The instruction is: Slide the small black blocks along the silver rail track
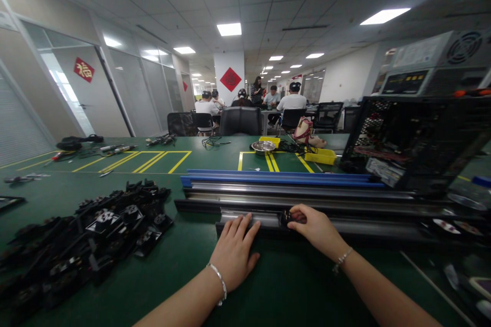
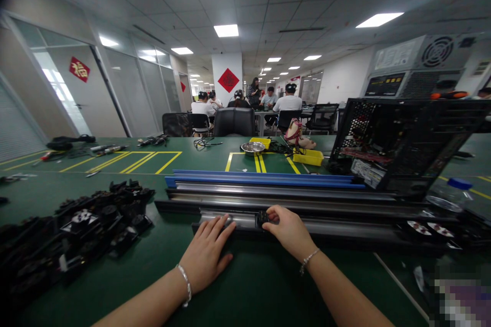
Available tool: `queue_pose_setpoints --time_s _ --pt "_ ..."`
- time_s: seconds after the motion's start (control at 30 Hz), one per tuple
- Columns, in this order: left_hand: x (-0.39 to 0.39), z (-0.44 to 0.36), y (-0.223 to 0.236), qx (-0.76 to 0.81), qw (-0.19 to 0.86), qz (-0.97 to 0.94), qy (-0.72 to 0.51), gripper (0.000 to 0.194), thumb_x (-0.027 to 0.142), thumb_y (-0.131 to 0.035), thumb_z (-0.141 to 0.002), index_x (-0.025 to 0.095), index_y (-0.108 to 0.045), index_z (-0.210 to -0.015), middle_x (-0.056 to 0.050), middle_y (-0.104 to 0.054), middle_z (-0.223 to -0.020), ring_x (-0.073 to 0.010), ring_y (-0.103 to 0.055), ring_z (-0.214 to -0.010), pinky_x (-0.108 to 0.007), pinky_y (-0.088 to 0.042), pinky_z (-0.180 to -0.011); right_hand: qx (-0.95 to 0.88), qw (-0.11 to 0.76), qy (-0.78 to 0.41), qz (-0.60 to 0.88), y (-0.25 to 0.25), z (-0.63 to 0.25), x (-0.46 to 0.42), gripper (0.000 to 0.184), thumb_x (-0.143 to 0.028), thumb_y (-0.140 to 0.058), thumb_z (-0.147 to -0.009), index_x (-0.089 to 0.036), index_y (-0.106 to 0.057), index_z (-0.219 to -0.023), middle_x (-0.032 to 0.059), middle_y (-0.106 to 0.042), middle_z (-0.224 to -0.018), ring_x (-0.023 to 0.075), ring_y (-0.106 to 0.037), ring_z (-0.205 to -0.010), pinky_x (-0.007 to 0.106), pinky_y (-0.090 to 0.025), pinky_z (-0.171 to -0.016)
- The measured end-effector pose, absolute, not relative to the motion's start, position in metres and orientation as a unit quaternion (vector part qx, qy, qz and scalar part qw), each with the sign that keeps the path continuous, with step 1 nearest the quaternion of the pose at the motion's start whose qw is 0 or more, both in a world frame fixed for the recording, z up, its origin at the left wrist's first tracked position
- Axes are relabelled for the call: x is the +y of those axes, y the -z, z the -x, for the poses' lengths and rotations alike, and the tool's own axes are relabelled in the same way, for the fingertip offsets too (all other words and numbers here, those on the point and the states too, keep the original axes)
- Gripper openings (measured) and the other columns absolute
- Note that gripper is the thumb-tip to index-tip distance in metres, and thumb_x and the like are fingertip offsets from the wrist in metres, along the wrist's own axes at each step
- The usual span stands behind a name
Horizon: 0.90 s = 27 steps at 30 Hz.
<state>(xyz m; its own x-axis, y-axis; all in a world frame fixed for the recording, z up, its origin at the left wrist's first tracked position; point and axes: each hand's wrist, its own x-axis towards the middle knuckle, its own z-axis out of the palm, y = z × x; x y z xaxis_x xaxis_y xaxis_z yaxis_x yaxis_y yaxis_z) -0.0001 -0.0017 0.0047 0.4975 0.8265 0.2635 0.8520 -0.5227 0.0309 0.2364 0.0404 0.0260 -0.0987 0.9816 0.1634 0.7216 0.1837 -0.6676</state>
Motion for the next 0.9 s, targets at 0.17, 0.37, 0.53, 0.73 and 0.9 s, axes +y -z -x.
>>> queue_pose_setpoints --time_s 0.17,0.37,0.53,0.73,0.9 --pt "-0.001 0.0 -0.004 -0.485 0.053 0.864 0.126 0.065 0.031 -0.054 -0.075 0.026 -0.024 -0.133 -0.006 -0.024 -0.141 -0.0266 -0.023 -0.126 -0.046 -0.02 -0.102 -0.711 0.308 -0.225 0.591 -0.027 -0.236 0.039 0.024 -0.027 -0.059 -0.065 -0.021 -0.056 -0.088 0.0018 -0.063 -0.087 0.0145 -0.058 -0.082 0.028 -0.044 -0.078" --pt "-0.001 0.0 -0.003 -0.484 0.055 0.864 0.127 0.065 0.031 -0.054 -0.075 0.027 -0.024 -0.133 -0.005 -0.024 -0.141 -0.0266 -0.023 -0.126 -0.047 -0.02 -0.102 -0.727 0.299 -0.229 0.574 -0.031 -0.237 0.037 0.016 -0.03 -0.058 -0.066 -0.022 -0.052 -0.077 0.0003 -0.063 -0.082 0.0151 -0.059 -0.081 0.028 -0.045 -0.077" --pt "-0.001 -0.001 -0.005 -0.489 0.052 0.862 0.121 0.065 0.029 -0.054 -0.074 0.026 -0.025 -0.132 -0.005 -0.024 -0.141 -0.0267 -0.023 -0.126 -0.046 -0.019 -0.102 -0.759 0.276 -0.239 0.54 -0.034 -0.235 0.034 0.017 -0.029 -0.056 -0.068 -0.021 -0.058 -0.083 0.0015 -0.064 -0.087 0.0148 -0.059 -0.081 0.027 -0.045 -0.078" --pt "-0.002 -0.001 -0.004 -0.488 0.053 0.863 0.122 0.066 0.028 -0.055 -0.074 0.026 -0.024 -0.133 -0.005 -0.023 -0.141 -0.0268 -0.022 -0.126 -0.046 -0.019 -0.102 -0.802 0.254 -0.191 0.505 -0.037 -0.232 0.029 0.019 -0.028 -0.053 -0.072 -0.021 -0.062 -0.086 0.0026 -0.062 -0.096 0.0153 -0.057 -0.086 0.027 -0.044 -0.08" --pt "-0.001 0.0 -0.003 -0.487 0.052 0.863 0.127 0.068 0.028 -0.055 -0.073 0.027 -0.024 -0.133 -0.005 -0.023 -0.141 -0.0261 -0.021 -0.127 -0.045 -0.019 -0.103 -0.826 0.226 -0.157 0.492 -0.037 -0.23 0.028 0.023 -0.029 -0.053 -0.073 -0.021 -0.062 -0.092 0.0034 -0.06 -0.106 0.017 -0.053 -0.098 0.029 -0.039 -0.09"
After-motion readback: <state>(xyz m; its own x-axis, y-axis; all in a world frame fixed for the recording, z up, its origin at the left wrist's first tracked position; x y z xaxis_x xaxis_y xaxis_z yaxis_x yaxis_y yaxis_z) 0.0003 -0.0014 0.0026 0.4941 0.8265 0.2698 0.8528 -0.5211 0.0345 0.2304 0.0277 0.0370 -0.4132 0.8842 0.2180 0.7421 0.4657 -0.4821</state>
